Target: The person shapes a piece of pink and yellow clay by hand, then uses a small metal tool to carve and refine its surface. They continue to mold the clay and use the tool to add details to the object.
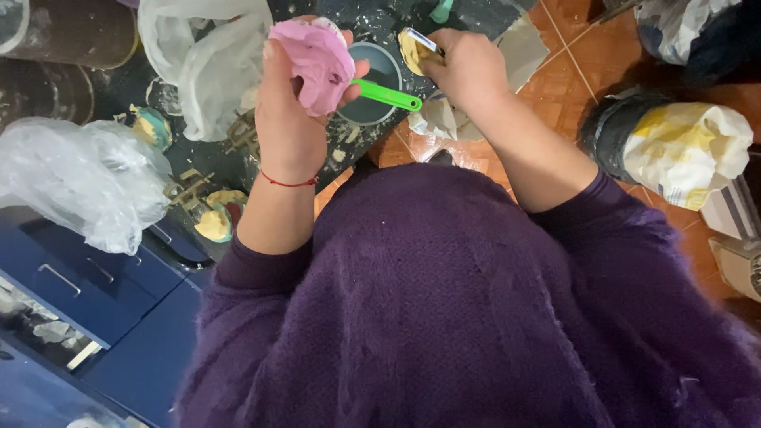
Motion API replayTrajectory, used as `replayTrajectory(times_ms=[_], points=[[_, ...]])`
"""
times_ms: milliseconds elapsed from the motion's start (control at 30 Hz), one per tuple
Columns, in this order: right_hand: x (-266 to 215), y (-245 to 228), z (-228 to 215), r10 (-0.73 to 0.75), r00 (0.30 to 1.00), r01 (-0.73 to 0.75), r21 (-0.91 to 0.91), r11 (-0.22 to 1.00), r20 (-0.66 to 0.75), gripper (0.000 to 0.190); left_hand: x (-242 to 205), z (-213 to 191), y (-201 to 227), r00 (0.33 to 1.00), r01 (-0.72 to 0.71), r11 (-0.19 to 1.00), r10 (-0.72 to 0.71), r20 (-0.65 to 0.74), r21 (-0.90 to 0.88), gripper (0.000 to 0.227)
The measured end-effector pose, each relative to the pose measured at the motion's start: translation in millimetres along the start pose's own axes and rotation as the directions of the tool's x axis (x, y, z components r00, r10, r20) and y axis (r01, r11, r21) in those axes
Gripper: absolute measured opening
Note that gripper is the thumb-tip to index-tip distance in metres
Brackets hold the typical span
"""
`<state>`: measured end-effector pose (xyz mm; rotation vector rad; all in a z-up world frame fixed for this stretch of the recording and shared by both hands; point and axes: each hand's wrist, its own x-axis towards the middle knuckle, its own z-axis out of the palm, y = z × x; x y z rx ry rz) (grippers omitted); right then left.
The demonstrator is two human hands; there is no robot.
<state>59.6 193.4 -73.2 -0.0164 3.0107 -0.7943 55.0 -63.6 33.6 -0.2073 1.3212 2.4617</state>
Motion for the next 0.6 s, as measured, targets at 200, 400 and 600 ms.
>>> replayTrajectory(times_ms=[200,400,600], points=[[0,6,-2,0.004,0.999,-0.008,0.073,0.997,0.051,0.030,1,0,-4,1.000,-0.011,1.000,0.012,0.015,-0.006,0.065],[2,10,-7,0.112,0.983,-0.134,0.149,0.980,0.143,0.046,8,6,-8,1.000,0.011,1.000,-0.011,0.011,-0.015,0.062],[4,15,-9,0.093,0.982,-0.130,0.236,0.963,0.164,0.047,10,20,-10,1.000,0.017,0.999,-0.017,0.001,0.035,0.066]])
